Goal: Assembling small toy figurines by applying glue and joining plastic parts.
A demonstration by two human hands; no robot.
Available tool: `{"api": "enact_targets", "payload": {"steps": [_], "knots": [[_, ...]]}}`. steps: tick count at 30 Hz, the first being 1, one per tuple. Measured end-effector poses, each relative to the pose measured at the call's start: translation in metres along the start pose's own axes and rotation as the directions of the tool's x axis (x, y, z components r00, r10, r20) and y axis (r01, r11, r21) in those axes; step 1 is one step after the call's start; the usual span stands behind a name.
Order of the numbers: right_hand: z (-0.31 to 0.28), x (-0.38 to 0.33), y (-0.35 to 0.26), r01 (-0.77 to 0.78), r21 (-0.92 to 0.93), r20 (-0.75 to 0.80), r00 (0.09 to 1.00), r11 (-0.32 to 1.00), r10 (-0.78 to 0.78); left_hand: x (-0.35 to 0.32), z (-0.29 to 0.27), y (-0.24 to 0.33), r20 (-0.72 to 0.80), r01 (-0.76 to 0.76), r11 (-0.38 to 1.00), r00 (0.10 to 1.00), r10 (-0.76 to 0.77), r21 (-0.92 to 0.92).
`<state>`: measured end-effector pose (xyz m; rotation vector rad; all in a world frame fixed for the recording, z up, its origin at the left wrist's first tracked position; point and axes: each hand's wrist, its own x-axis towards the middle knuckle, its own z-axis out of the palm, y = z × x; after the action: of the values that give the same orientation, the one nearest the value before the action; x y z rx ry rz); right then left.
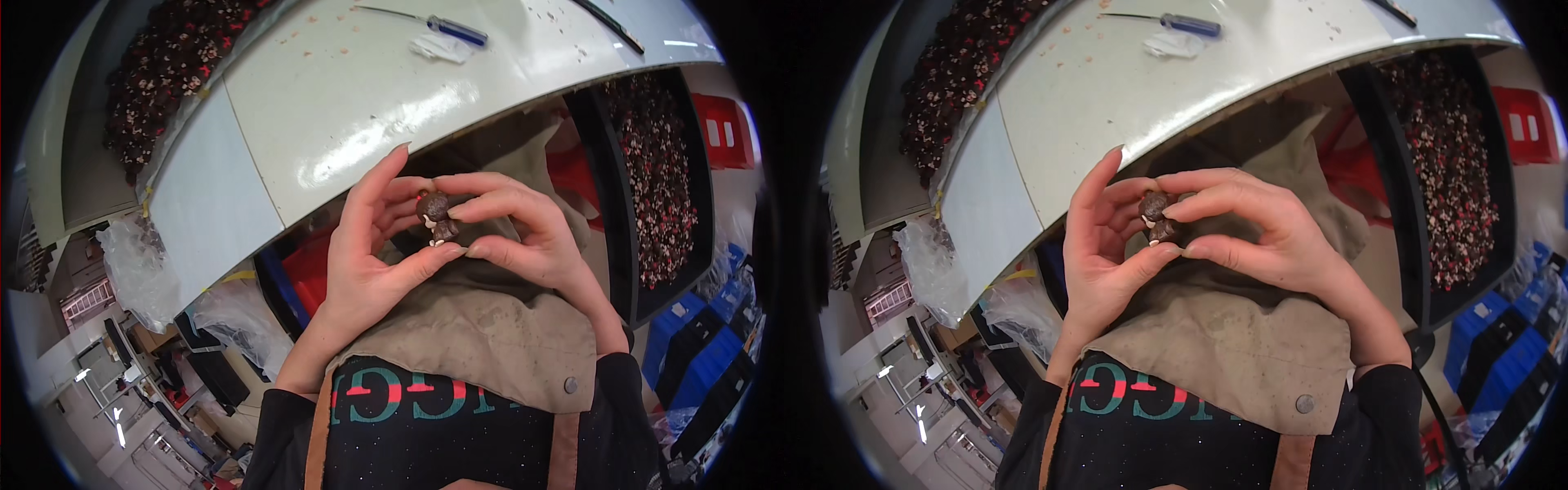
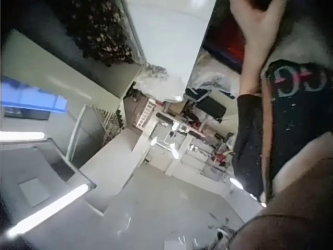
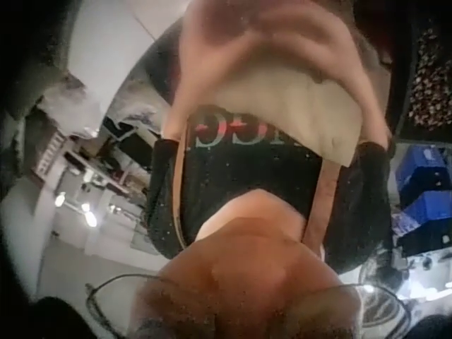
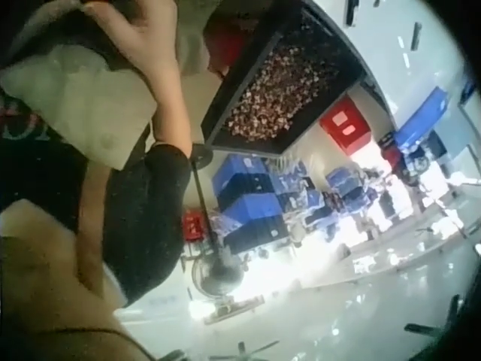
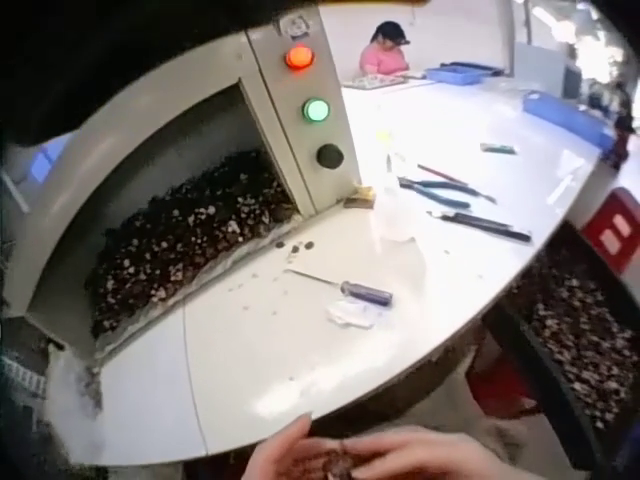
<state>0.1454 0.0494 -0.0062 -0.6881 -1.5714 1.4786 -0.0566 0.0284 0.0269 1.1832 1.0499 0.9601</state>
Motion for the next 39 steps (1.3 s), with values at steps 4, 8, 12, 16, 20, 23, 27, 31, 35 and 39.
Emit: {"api": "enact_targets", "payload": {"steps": [4, 8, 12, 16, 20, 23, 27, 31, 35, 39], "knots": [[0.000, -0.005, -0.001, -0.053, 0.134, 0.000, 0.999, 0.990, 0.053, -0.003, 0.002, -0.005, -0.014, -0.064, 0.990, 0.998, 0.066, 0.122], [0.001, -0.004, 0.000, -0.049, 0.136, -0.023, 0.998, 0.990, 0.053, -0.005, 0.005, -0.009, -0.024, -0.144, 0.967, 0.988, 0.152, 0.210], [0.003, -0.004, 0.003, -0.061, 0.121, -0.032, 0.997, 0.991, 0.066, -0.006, 0.004, -0.010, -0.022, -0.178, 0.949, 0.982, 0.190, 0.259], [0.008, -0.004, 0.005, -0.070, 0.122, -0.044, 0.996, 0.990, 0.076, -0.005, 0.002, -0.009, -0.036, -0.170, 0.946, 0.982, 0.187, 0.277], [0.013, -0.003, 0.011, -0.111, 0.180, -0.069, 0.990, 0.977, 0.125, -0.003, -0.003, -0.007, 0.001, -0.124, 0.937, 0.991, 0.131, 0.328], [0.016, -0.004, 0.014, -0.119, 0.227, -0.070, 0.988, 0.967, 0.138, -0.004, -0.005, -0.008, -0.008, -0.117, 0.934, 0.992, 0.127, 0.338], [0.019, -0.003, 0.014, -0.153, 0.349, -0.077, 0.979, 0.925, 0.190, -0.004, -0.006, -0.009, -0.004, -0.133, 0.919, 0.990, 0.144, 0.372], [0.019, -0.007, 0.017, -0.137, 0.386, -0.090, 0.979, 0.912, 0.185, -0.004, -0.004, -0.009, -0.002, -0.147, 0.920, 0.987, 0.159, 0.363], [0.015, -0.009, 0.012, -0.152, 0.331, -0.057, 0.982, 0.931, 0.180, -0.006, -0.005, -0.007, -0.005, -0.158, 0.915, 0.985, 0.172, 0.372], [0.014, -0.004, 0.002, -0.139, 0.038, -0.039, 0.989, 0.990, 0.140, -0.006, -0.008, -0.004, -0.013, -0.125, 0.953, 0.991, 0.133, 0.278]]}}
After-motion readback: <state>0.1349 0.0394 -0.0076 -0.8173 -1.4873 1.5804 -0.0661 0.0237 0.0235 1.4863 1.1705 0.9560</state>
